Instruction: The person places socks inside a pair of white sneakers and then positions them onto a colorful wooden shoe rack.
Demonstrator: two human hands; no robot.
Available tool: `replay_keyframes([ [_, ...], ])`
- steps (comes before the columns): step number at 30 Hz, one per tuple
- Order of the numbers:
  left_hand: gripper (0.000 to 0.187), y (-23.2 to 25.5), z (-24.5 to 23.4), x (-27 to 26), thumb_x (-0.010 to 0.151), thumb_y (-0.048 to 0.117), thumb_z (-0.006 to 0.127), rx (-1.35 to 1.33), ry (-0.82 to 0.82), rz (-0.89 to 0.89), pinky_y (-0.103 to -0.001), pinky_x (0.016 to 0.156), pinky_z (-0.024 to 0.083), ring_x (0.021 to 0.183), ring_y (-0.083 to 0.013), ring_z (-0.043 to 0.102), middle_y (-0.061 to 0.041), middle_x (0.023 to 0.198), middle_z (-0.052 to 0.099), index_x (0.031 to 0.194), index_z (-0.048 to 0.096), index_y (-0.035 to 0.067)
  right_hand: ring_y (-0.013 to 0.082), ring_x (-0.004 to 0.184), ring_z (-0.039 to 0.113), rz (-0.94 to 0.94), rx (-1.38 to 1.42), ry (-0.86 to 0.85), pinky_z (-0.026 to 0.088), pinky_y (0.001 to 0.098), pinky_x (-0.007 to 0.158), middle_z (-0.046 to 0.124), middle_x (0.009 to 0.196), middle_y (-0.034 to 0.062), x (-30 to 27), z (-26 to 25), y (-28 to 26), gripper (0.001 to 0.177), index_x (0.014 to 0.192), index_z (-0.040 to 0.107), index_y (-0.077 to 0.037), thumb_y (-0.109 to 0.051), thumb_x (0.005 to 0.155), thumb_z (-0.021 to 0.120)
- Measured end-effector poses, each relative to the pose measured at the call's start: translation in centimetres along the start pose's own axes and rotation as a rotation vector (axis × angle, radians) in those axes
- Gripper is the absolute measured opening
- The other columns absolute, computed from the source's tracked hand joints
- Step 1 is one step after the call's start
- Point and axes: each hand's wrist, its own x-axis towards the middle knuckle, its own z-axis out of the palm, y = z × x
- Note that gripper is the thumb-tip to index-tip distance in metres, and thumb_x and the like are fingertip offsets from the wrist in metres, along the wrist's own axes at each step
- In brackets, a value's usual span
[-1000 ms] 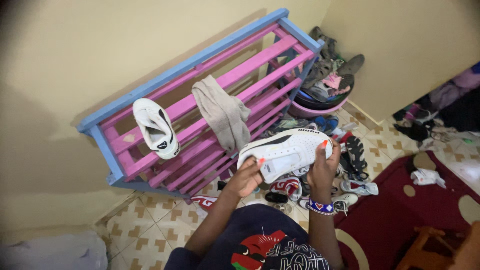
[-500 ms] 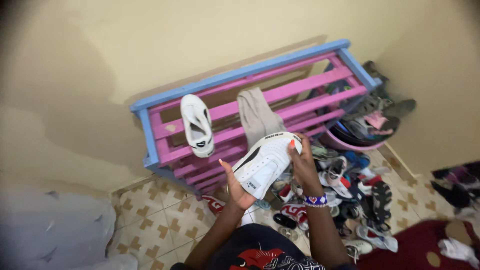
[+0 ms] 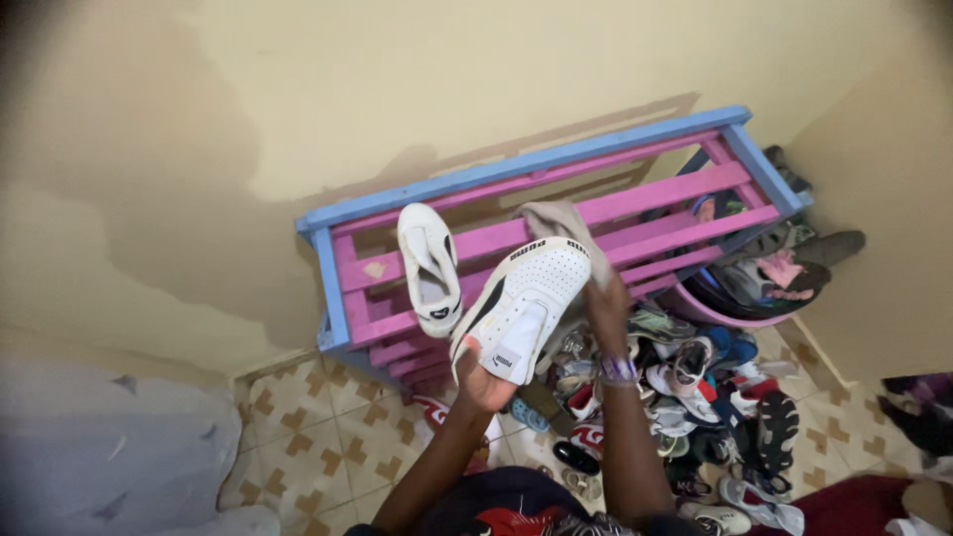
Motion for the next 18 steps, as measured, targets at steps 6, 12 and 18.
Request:
replay_keyframes([
  [6, 0.076, -3.0, -4.5, 2.1, 0.099, 0.038, 0.062, 0.289, 0.073, -0.217, -0.046, 0.123, 0.034, 0.146, -0.0292, 0.045, -0.014, 0.157, 0.045, 0.157, 0.032, -0.002, 0.0286, 0.156, 0.028, -0.787, -0.094, 0.311, 0.023, 0.0456, 0.134, 0.025, 0.158, 0.0167, -16.2, -8.2, -7.8, 0.086, 0.162, 0.022, 0.003, -0.020, 0.097, 0.074],
  [12, 0.063, -10.1, -7.5, 3.1, 0.107, 0.033, 0.056, 0.216, -0.109, -0.373, -0.043, 0.122, 0.036, 0.143, -0.0265, 0.048, -0.014, 0.155, 0.049, 0.155, 0.036, -0.002, 0.0420, 0.148, 0.027, -0.680, -0.267, 0.335, 0.020, 0.0483, 0.124, 0.027, 0.156, 0.0314, -15.3, -4.8, -7.2, 0.087, 0.152, 0.018, 0.010, -0.017, 0.090, 0.072],
  [18, 0.051, -13.1, -5.7, -0.9, 0.114, 0.027, 0.049, 0.888, -0.359, -0.061, -0.040, 0.122, 0.039, 0.141, -0.0238, 0.051, -0.014, 0.152, 0.053, 0.154, 0.040, -0.002, 0.0379, 0.138, 0.048, -0.540, -0.120, 0.668, 0.034, 0.0467, 0.121, 0.045, 0.148, 0.0290, -11.9, -8.3, -4.3, 0.055, 0.150, 0.031, 0.008, -0.020, 0.111, 0.057],
])
